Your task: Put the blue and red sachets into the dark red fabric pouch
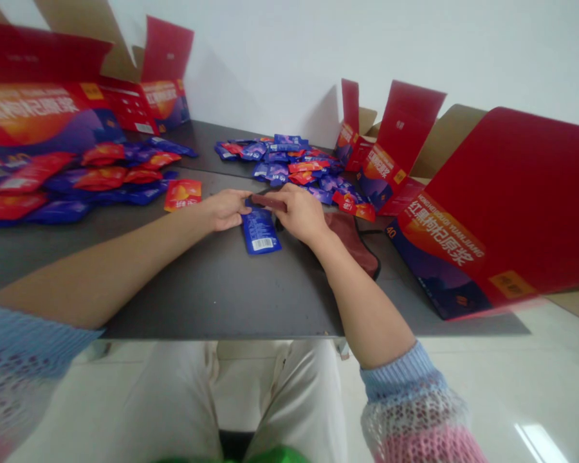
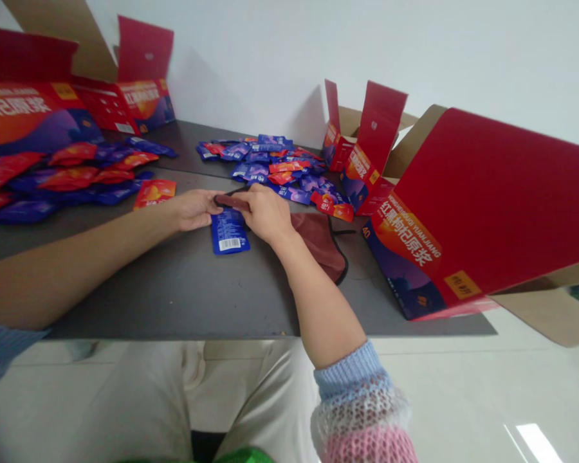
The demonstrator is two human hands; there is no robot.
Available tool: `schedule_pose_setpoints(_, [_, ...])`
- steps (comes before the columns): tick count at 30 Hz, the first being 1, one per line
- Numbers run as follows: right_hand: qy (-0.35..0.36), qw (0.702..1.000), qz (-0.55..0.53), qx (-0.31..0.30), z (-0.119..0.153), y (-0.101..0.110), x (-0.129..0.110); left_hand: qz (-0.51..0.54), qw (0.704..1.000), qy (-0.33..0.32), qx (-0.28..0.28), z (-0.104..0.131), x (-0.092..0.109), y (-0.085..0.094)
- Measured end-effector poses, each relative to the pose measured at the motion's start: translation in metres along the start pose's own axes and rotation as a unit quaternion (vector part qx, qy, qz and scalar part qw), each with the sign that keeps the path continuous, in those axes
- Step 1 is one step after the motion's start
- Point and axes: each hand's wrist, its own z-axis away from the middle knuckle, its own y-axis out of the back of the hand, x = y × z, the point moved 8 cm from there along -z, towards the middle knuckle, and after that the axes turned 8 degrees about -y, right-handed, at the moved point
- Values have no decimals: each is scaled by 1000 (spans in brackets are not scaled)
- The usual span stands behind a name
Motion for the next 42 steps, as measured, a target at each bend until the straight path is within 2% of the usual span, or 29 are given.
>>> schedule_pose_setpoints(2, [30,999,-4,-42,3,-11,-13,-14,999,2,35,-2,0,9])
schedule_pose_setpoints(4, [43,996,-5,-73,6,-19,-21,-10,999,18,33,-4,-3,15])
schedule_pose_setpoints(8, [92,989,-36,-112,9,-19,-30,32,999,34,-24,-5,-4,15])
schedule_pose_setpoints(11, [137,972,-77,-176,14,-17,-38,38,996,42,-73,-1,-2,6])
schedule_pose_setpoints(14, [147,953,-106,-242,19,-19,-43,16,992,48,-116,4,2,-3])
schedule_pose_setpoints(16, [135,949,-112,-263,20,-20,-45,7,991,38,-129,5,5,-7])
schedule_pose_setpoints(19, [92,958,-99,-254,17,-24,-41,7,991,31,-131,6,6,-7])
schedule_pose_setpoints(26, [38,986,-76,-146,3,-20,-25,-12,988,33,-153,8,6,-10])
schedule_pose_setpoints(30, [34,994,-37,-101,-2,-19,-17,-36,986,-18,-159,13,13,-17])
schedule_pose_setpoints(33, [35,996,-40,-77,-1,-18,-18,-49,990,-55,-120,14,14,-14])
schedule_pose_setpoints(36, [85,988,-85,-96,3,-18,-27,-47,993,-73,-77,14,14,-9])
schedule_pose_setpoints(39, [154,963,-143,-167,13,-19,-36,-45,995,-80,-51,17,15,-7])
schedule_pose_setpoints(42, [144,943,-170,-247,22,-23,-32,-50,996,-57,-41,20,14,-10])
